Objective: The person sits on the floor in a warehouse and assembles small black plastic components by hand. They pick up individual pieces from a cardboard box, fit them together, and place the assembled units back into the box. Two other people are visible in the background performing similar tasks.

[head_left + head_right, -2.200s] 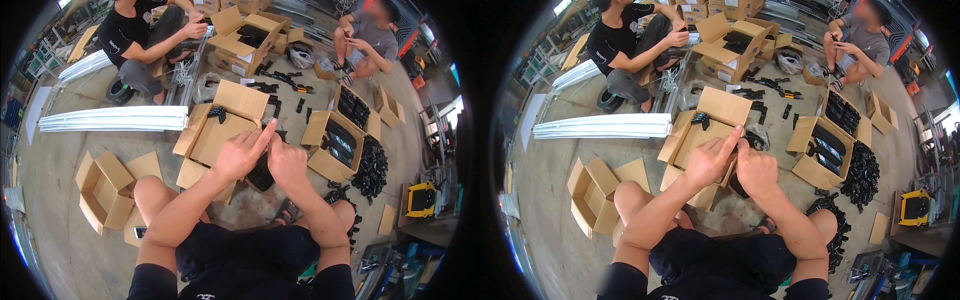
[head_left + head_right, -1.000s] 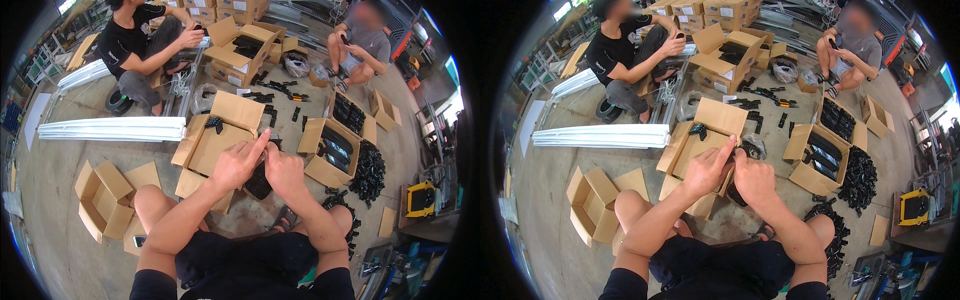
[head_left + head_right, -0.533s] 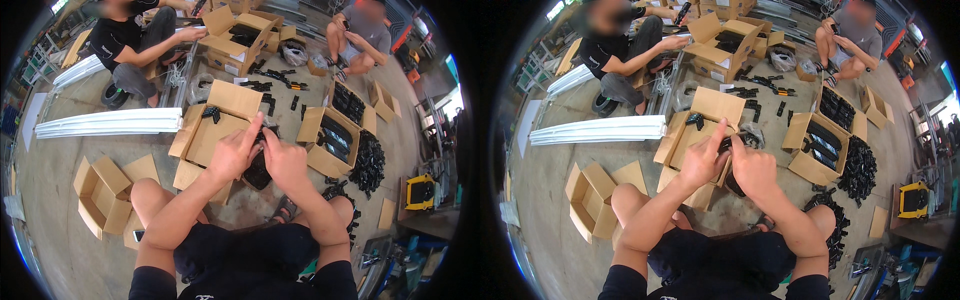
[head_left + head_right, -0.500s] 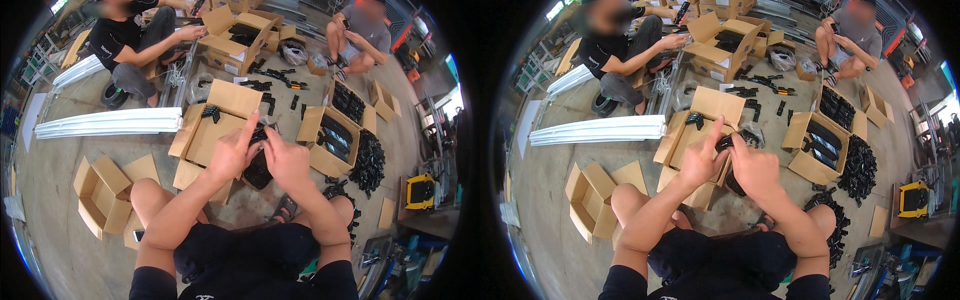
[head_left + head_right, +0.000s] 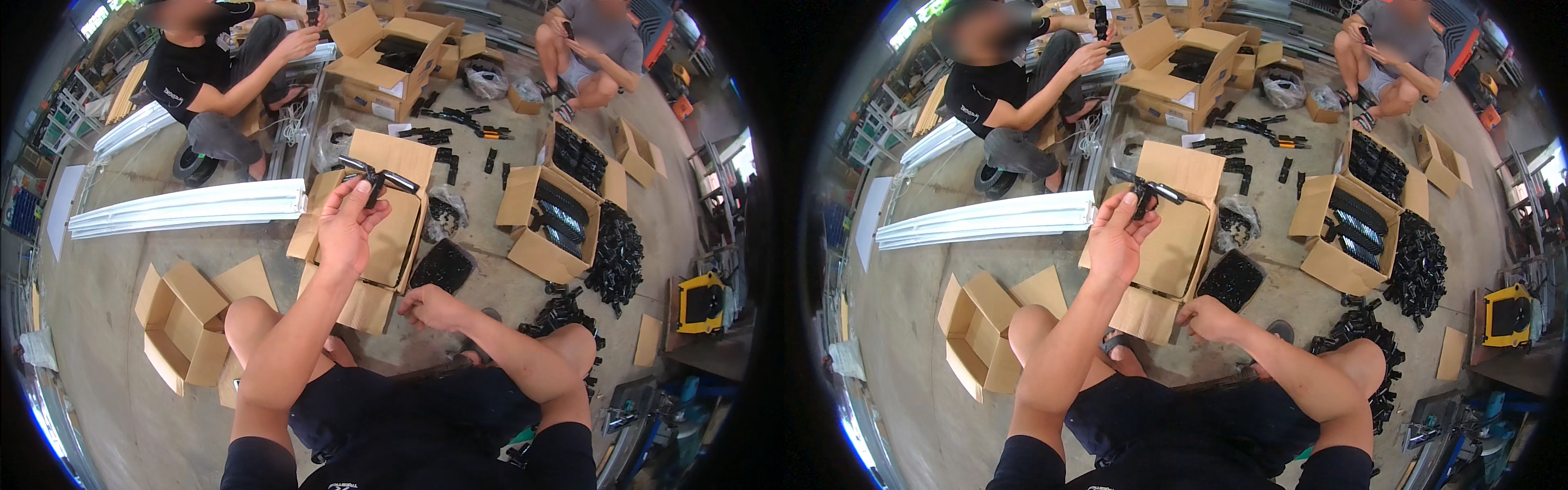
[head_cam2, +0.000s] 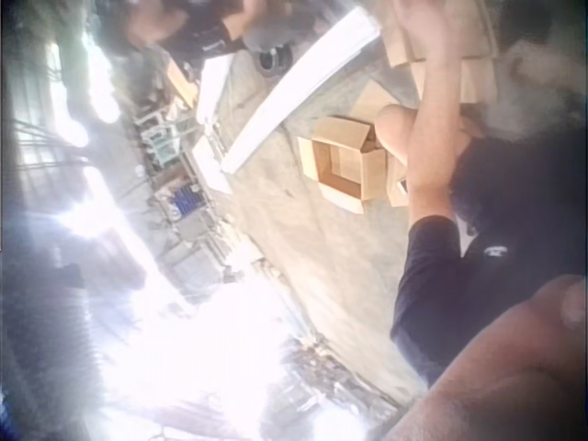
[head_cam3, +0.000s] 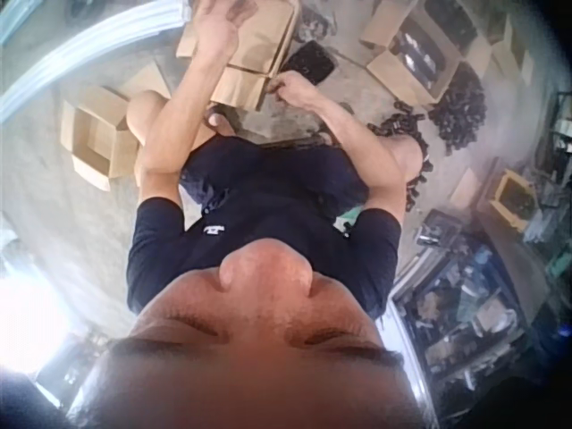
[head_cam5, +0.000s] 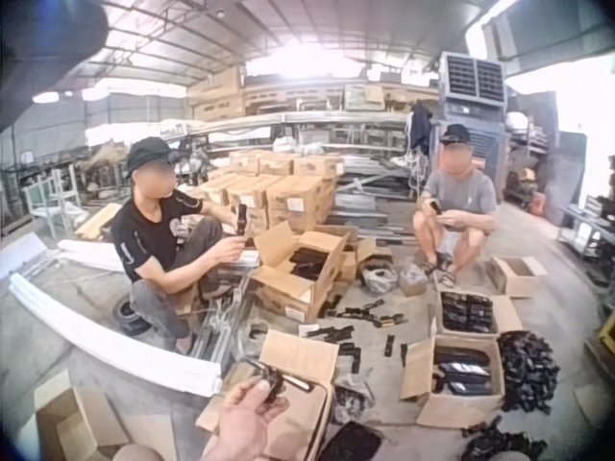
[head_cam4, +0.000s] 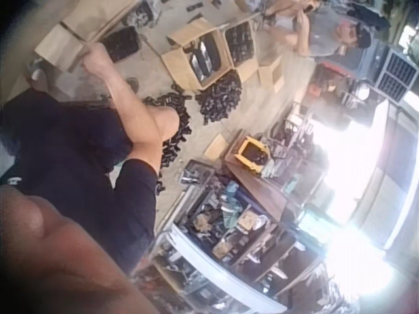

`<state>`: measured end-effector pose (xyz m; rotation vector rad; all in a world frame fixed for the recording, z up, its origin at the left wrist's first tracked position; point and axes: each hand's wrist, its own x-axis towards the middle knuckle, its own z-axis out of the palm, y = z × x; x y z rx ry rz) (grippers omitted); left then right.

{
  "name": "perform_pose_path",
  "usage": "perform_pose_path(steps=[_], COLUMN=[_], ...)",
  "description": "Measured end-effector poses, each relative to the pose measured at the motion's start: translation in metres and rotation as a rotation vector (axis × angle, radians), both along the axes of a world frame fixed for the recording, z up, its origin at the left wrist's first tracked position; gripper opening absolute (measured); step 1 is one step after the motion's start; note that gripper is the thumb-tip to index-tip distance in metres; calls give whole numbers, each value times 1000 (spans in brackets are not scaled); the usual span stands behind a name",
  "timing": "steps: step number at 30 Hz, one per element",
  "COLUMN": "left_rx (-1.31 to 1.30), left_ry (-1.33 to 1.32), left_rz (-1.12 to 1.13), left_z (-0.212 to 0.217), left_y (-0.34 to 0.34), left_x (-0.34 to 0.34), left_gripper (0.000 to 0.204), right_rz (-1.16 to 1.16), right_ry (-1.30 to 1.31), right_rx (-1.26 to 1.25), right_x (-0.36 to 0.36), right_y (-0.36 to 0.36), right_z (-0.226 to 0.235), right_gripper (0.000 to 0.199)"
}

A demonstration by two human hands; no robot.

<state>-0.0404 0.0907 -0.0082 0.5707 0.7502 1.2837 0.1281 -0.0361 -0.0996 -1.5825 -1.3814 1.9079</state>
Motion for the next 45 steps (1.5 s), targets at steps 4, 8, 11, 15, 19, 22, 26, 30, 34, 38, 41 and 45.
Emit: perform_pose_path(steps=[4, 8, 11, 15, 19, 22, 26, 30, 34, 38, 41, 45], left_rx=[-12, -22, -42, -68, -88, -162, -231, -204, -207, -245, -273, -299], left_ry=[-63, -84, -82, -83, -138, -182, -134, -152, -144, -161, -173, -117], left_rz=[7, -19, -32, -34, -67, -108, -171, -186, -142, -104, -108, -86], left_z=[0, 7, 15, 31, 18, -9, -22, -28, -24, -25, -34, -45], left_y=[2, -2, -10, -14, -31, -46, -54, -52, -41, -33, -36, -41], left_x=[-6, 0, 5, 12, 21, 23, 29, 31, 32, 39, 47, 53], left_gripper=[23, 23, 24, 25, 24, 26, 27, 26, 27, 28, 29, 27], right_rz=[-204, -398, -524, -561, -688, -568, -530, -601, -757, -803, -829, -897], right_ry=[258, 265, 355, 418, 126, -96, -50, 0, -36, 288, 562, 664], right_rx=[20, 290, 445, 457, 1001, 1183, 1137, 1084, 1179, 901, 574, 393], right_x=[-9, 7, 17, 18, 17, 24, 32, 33, 36, 27, 23, 20], right_y=[9, 34, 47, 50, 47, 43, 39, 38, 37, 33, 35, 45], right_z=[58, 101, 116, 138, 127, 122, 105, 98, 99, 98, 67, 52], right_gripper=[20, 19, 20, 19, 16, 16, 14, 15, 15, 18, 22, 23])
